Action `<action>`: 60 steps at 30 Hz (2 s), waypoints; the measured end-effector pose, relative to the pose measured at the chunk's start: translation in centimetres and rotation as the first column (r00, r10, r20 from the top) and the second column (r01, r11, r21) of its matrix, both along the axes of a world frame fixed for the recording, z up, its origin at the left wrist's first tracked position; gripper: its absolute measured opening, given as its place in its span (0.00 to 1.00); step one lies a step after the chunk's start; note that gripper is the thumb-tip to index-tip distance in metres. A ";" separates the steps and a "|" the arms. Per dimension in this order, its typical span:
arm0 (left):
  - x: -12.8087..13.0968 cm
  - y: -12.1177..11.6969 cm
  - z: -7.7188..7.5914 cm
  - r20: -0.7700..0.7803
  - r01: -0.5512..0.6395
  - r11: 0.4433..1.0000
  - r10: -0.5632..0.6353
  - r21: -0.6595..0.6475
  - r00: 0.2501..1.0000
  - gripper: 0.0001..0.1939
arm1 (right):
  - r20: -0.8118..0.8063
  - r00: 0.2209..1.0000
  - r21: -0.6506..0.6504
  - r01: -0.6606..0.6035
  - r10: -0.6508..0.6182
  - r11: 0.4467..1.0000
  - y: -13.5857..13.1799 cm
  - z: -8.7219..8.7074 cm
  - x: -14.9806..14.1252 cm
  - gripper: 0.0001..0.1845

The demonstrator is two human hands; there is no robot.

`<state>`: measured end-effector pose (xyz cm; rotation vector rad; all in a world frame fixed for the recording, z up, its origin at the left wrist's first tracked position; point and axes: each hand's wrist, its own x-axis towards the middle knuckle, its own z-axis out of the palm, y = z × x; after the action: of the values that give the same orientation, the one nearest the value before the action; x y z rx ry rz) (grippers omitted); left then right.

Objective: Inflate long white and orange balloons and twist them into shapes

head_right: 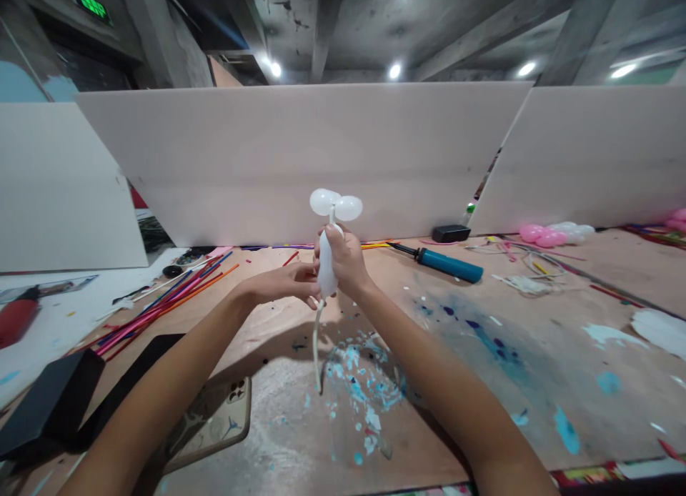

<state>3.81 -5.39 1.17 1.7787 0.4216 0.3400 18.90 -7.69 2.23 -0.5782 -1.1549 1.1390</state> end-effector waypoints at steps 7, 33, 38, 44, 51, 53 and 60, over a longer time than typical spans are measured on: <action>3.7 -1.3 -2.8 0.280 -0.183 0.965 0.231 -0.186 0.932 0.28 | 0.113 0.979 0.099 0.159 -0.170 0.982 0.8 -0.3 0.9 0.23; 4.7 -2.5 -2.4 0.424 -0.494 0.862 0.491 -0.113 0.761 0.19 | 0.183 0.978 0.158 0.070 -0.099 0.985 0.4 -0.7 -0.1 0.20; 4.9 -2.3 -2.4 0.447 -0.458 0.880 0.461 -0.123 0.766 0.14 | 0.178 0.978 0.179 0.078 -0.110 0.981 0.5 -1.2 -0.6 0.20; 4.8 -2.7 -2.3 0.454 -0.445 0.891 0.432 -0.085 0.779 0.19 | 0.140 0.985 0.145 0.079 -0.100 0.986 -0.2 -0.6 -0.6 0.20; 5.0 -2.2 -2.8 0.461 -0.475 0.880 0.430 -0.020 0.777 0.22 | 0.098 0.994 0.066 0.043 -0.050 0.997 -0.1 -0.6 -0.7 0.24; 5.1 -2.1 -2.8 0.473 -0.449 0.893 0.411 -0.035 0.779 0.23 | 0.089 0.995 0.072 0.046 -0.052 0.996 0.1 -0.6 -0.6 0.23; 4.4 -2.5 -1.7 0.416 -0.367 0.928 0.359 -0.065 0.835 0.27 | 0.035 0.998 0.093 0.039 -0.043 0.995 0.0 -0.4 -0.2 0.23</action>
<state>8.18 -7.92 -0.55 1.5758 0.4428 0.9835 18.70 -7.69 1.81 -0.5515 -1.2158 1.0383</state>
